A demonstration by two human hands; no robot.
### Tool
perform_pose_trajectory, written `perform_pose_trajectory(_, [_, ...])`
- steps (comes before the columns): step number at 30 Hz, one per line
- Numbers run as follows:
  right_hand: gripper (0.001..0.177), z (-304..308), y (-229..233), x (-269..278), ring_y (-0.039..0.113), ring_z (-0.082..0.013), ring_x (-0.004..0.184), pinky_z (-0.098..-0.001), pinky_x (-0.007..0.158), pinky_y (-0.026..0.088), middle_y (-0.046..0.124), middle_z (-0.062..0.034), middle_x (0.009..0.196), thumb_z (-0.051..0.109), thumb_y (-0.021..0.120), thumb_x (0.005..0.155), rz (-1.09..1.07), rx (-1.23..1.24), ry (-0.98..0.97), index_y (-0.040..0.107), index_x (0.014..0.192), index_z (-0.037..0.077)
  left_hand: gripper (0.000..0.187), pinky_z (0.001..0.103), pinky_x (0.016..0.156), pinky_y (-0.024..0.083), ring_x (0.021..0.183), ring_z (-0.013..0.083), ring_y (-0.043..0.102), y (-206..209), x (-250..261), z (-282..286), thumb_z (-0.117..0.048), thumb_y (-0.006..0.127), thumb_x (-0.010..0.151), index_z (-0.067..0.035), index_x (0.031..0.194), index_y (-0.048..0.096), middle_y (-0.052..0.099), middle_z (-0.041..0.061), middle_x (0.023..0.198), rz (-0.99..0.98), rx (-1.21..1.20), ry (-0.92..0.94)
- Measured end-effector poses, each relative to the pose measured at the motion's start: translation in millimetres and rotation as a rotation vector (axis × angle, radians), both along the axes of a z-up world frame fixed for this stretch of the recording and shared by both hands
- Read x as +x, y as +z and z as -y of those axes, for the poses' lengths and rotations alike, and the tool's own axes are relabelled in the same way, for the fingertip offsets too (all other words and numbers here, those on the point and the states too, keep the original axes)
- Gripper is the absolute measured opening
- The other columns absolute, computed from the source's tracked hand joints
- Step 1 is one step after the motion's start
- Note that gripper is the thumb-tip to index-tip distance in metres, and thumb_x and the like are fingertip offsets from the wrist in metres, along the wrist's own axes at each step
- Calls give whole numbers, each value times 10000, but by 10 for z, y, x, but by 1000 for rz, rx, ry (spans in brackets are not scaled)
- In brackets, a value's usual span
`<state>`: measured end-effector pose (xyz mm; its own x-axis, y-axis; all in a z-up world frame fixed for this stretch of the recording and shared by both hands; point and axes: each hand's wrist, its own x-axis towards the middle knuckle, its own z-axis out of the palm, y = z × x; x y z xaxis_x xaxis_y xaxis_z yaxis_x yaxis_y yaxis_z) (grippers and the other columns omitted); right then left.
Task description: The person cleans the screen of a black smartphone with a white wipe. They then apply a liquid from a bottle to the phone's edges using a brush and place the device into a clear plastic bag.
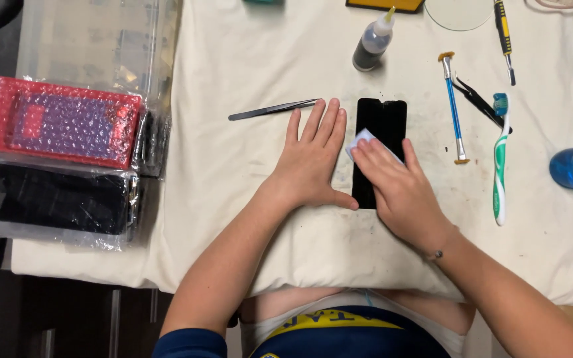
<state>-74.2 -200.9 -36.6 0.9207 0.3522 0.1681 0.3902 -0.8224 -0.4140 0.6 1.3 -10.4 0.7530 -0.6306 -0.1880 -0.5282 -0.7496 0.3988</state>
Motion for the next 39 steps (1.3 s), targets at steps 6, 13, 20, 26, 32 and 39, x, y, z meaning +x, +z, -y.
perform_pose_trajectory(6, [502,476,-24,523,381,-313,1509,-632,1237,61,467,-151,1605,114,491,1087,-2,14,-63,472,1588,119,1538,624,1242,-104,1589,401,-30,27,6,4,-831,831,585,38,1629,111,46,233,1719,-12,-15,2])
perform_pose_trajectory(13, [496,417,74,219,388,-322,1502,-608,1248,73,467,-173,1602,105,488,1087,15,32,-36,481,1583,96,1516,615,1246,-102,1589,393,-44,100,40,-17,-779,869,605,36,1630,104,29,226,1721,-56,-11,-5])
perform_pose_trajectory(20, [474,325,68,-646,485,-168,1440,-521,1280,160,546,-12,1550,178,448,1013,78,-18,215,569,1471,206,1437,556,1283,-34,1594,391,-38,115,89,-86,-612,936,641,-1,1646,111,4,213,1724,-92,-64,2])
perform_pose_trajectory(26, [486,720,36,16,505,-243,1437,-543,1272,180,575,-83,1538,120,515,1022,104,-36,195,572,1504,154,1268,553,1275,68,1578,399,139,177,-228,12,-492,900,708,2,1630,185,227,217,1691,-41,-105,53])
perform_pose_trajectory(32, [459,755,74,648,528,-389,1442,-612,1241,131,611,-256,1519,82,573,1083,117,-11,175,589,1534,-2,1331,595,1235,245,1500,418,338,-33,-892,661,-737,849,692,-19,1616,216,433,193,1572,250,-149,405])
perform_pose_trajectory(39, [474,691,144,517,475,-483,1462,-656,1217,142,557,-329,1545,-12,487,1072,85,-20,162,523,1538,-89,894,617,1181,333,1416,444,422,-59,-1025,263,-700,573,904,22,1424,495,537,206,1433,456,-170,651])
